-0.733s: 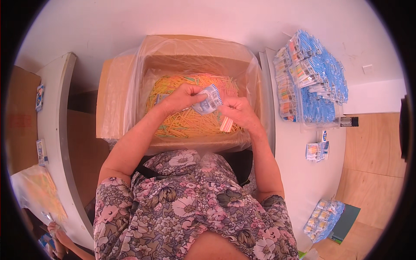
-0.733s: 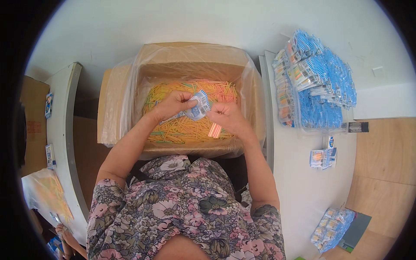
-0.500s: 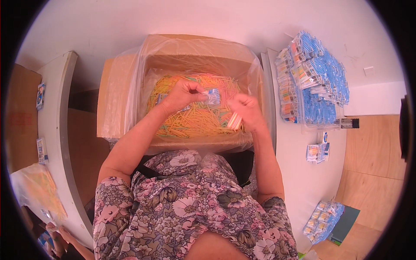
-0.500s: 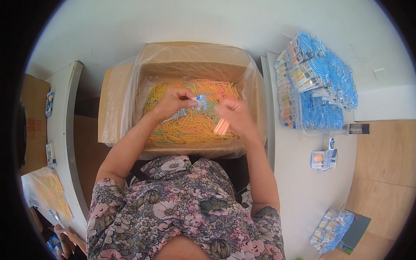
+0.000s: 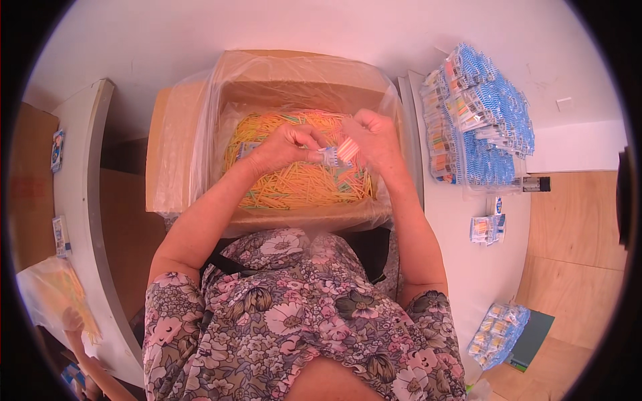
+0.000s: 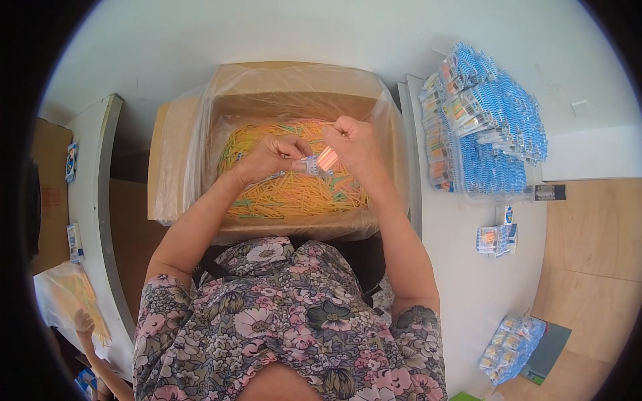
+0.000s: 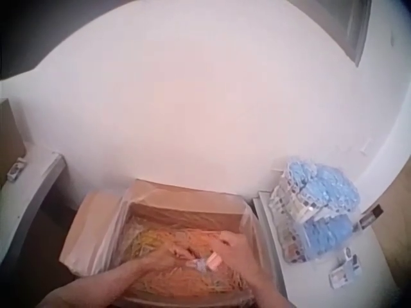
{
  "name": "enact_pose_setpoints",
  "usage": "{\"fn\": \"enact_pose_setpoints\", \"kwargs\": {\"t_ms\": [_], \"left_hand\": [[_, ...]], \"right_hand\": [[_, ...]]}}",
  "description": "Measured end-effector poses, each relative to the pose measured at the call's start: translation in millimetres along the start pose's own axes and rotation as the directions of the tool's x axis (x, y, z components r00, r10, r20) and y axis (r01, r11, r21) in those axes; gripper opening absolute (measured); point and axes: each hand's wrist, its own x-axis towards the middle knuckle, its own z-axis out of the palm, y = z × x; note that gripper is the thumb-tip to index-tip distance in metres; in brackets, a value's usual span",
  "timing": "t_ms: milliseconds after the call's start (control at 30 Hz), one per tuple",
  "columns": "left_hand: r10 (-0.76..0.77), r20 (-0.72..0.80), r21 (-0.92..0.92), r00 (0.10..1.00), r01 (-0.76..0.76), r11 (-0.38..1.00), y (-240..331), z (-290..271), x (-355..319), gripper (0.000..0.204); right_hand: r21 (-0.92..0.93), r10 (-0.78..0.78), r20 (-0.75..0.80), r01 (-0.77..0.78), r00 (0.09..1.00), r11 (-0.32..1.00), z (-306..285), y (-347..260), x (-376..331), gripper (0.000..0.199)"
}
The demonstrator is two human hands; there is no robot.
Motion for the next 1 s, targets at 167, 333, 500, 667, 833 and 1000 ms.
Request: {"fn": "enact_pose_setpoints", "kwargs": {"t_ms": [167,333,500,667,833,1000], "left_hand": [[-0.010,0.015,-0.068,1.000,0.011,0.998,-7.2,-5.4,0.1,0.013],[-0.040,-0.003,-0.171,0.999,0.039,0.985,-7.9,-1.6,0.1,0.013],[-0.100,-0.033,-0.181,0.994,0.093,0.979,-12.6,5.1,2.4,0.013],[-0.257,-0.048,0.066,0.965,0.260,0.963,-18.2,6.3,10.7,0.029],[-0.012,-0.241,0.700,0.970,0.183,0.690,-38.0,-39.2,-15.5,0.028],[-0.022,-0.342,0.912,0.939,0.337,0.233,-49.5,-55.2,-26.1,0.038]], "right_hand": [[-0.257,-0.211,-0.045,0.193,0.976,0.947,6.5,-10.4,-2.7,0.025],[-0.342,-0.341,-0.001,0.320,0.940,0.884,12.5,-9.2,-11.2,0.022],[0.075,-0.244,-0.116,0.253,0.963,0.965,2.2,4.1,-21.5,0.020],[-0.381,-0.497,-0.073,0.437,0.864,0.815,8.0,50.1,-39.3,0.012],[-0.197,-0.370,-0.286,0.324,0.884,0.925,-80.3,19.7,-124.0,0.013],[-0.124,-0.149,-0.812,0.082,0.565,0.989,-238.6,82.4,-197.6,0.013]]}}
